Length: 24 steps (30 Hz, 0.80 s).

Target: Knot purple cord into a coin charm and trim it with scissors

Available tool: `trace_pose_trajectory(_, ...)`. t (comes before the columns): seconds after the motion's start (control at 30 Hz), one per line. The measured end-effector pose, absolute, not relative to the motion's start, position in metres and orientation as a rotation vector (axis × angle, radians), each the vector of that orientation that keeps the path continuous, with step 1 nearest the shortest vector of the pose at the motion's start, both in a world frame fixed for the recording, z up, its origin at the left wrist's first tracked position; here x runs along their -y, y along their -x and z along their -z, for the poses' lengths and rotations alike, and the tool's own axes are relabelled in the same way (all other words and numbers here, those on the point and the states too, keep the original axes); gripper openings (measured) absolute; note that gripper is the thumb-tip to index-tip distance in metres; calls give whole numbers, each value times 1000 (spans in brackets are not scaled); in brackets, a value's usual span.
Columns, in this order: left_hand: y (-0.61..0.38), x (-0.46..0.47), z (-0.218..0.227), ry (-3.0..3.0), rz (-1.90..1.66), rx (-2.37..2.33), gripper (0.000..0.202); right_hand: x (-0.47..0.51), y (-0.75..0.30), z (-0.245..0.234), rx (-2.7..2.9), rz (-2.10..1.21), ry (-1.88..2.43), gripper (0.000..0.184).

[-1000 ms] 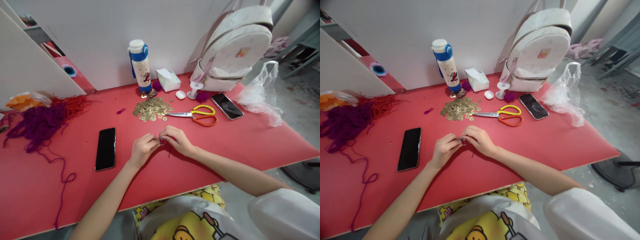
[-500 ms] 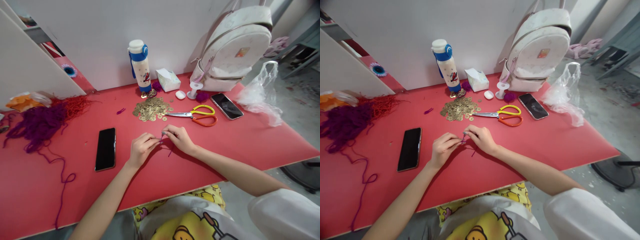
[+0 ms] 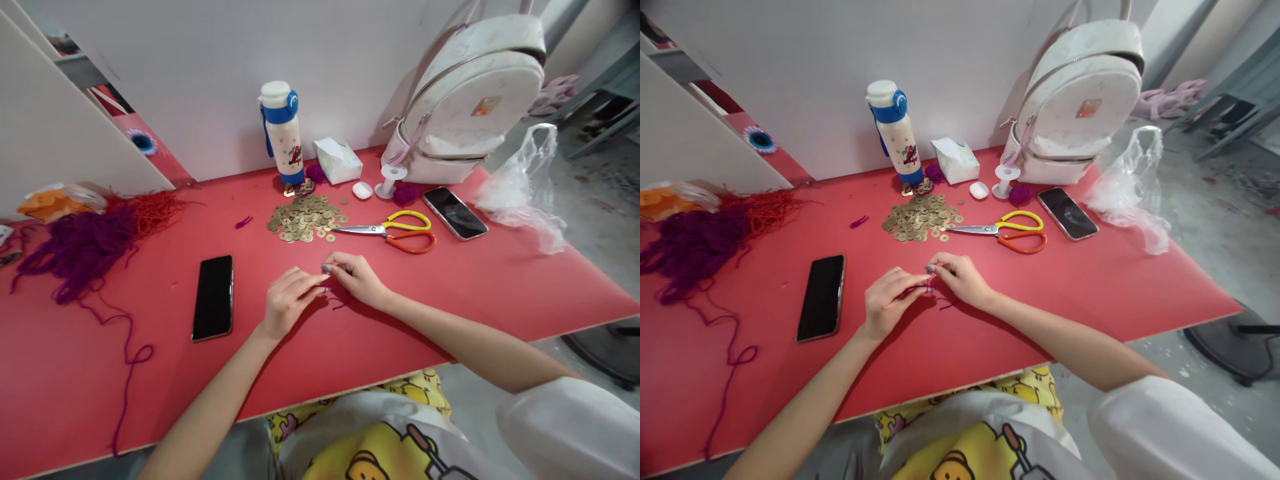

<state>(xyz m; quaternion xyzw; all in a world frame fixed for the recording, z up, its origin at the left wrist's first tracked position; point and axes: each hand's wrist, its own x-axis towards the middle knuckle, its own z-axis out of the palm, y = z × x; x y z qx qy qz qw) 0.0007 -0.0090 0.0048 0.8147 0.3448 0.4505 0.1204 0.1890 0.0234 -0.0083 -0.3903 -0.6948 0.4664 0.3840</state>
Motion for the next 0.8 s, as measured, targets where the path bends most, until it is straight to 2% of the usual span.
trace_pose_trajectory(0.23,-1,8,-7,-2339,-1326,-1062,9,-24,-194,6,1928,-904,981,17)
trace_pose_trajectory(0.37,0,7,-9,-2235,-1347,-1181,11,-26,-198,0,1964,-746,864,28)
trace_pose_trajectory(0.43,0,6,-10,-2165,-1360,-1227,12,-27,-198,-1,2059,-734,808,31)
trace_pose_trajectory(0.53,0,5,-10,-2078,-1368,-1268,11,-27,-197,-1,2159,-752,736,26)
trace_pose_trajectory(0.8,1,2,-9,-1955,-1171,-1194,10,-32,-199,1,2037,-824,717,29)
